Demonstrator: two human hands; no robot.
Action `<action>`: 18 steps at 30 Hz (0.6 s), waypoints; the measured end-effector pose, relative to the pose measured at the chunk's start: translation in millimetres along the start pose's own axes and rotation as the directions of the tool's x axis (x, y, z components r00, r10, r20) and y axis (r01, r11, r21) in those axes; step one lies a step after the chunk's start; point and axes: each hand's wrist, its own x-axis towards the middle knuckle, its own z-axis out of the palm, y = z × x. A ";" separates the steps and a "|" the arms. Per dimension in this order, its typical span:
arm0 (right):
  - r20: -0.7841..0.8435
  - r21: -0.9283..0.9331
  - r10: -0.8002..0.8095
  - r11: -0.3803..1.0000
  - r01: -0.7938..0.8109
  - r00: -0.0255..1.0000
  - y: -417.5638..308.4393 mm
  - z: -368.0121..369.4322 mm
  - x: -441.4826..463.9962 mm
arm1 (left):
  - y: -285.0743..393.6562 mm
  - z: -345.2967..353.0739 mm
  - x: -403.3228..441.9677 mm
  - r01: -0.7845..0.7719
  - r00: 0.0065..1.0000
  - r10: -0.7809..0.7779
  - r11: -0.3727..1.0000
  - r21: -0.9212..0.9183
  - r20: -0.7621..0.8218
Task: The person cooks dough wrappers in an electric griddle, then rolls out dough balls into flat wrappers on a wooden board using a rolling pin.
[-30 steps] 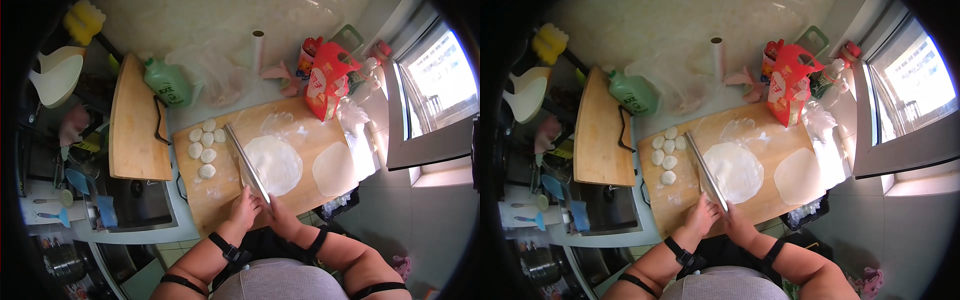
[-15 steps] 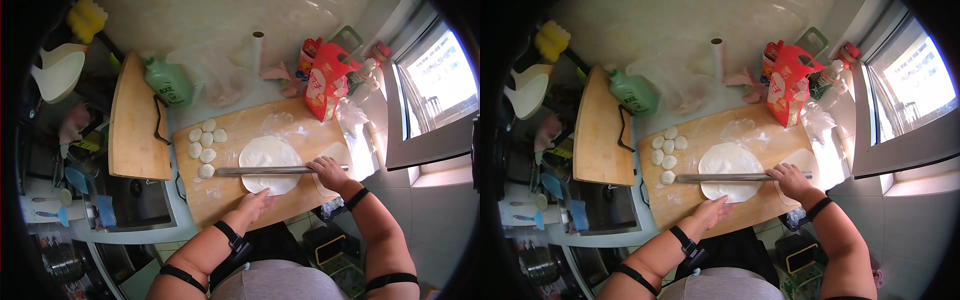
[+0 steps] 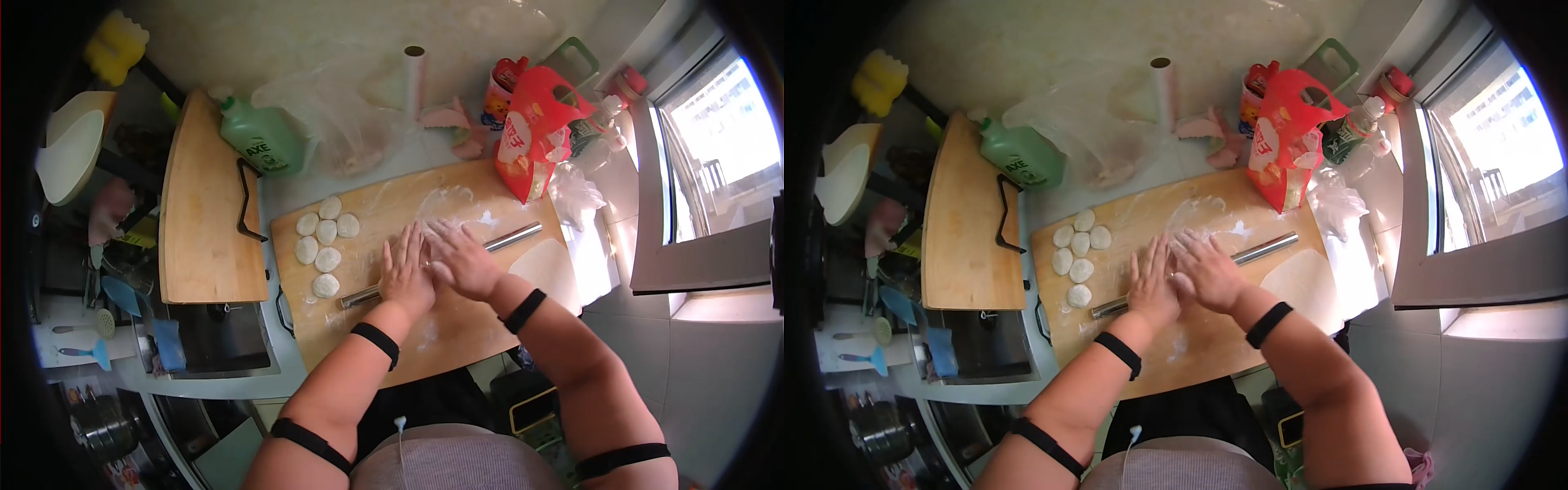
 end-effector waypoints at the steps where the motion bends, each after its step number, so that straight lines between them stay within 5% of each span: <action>1: 0.064 -0.078 0.009 0.997 -0.004 0.998 -1.9 11.9 2.2 | 0.5 9.6 -5.3 0.002 1.000 -0.002 1.000 0.018 0.012; 5: 0.117 -0.056 -0.019 0.998 0.025 0.993 -25.6 17.5 -56.8 | 11.7 31.1 -72.7 -0.126 0.988 0.130 0.990 -0.056 0.083; 8: 0.185 0.124 0.004 0.992 -0.027 0.983 -41.7 8.8 -106.1 | 37.4 -7.0 -103.4 -0.065 0.976 0.121 0.955 -0.290 0.180; 10: 0.210 0.124 0.011 0.992 -0.038 0.978 -36.3 15.0 -97.8 | 34.3 7.0 -98.7 -0.103 0.986 0.124 0.978 -0.179 0.109; 12: 0.027 -0.046 0.005 0.999 -0.004 1.000 -18.4 34.4 -62.1 | 14.9 20.1 -61.1 -0.071 0.993 0.071 0.997 -0.007 0.096; 14: 0.103 -0.186 0.128 0.977 -0.108 0.986 -6.8 26.8 -4.0 | -4.7 6.4 -7.6 0.028 0.993 -0.026 1.000 -0.015 0.117; 18: 0.139 -0.211 0.072 0.977 -0.041 0.988 -5.8 25.1 -5.0 | -2.8 3.0 -11.6 0.022 0.988 -0.017 0.999 -0.031 0.151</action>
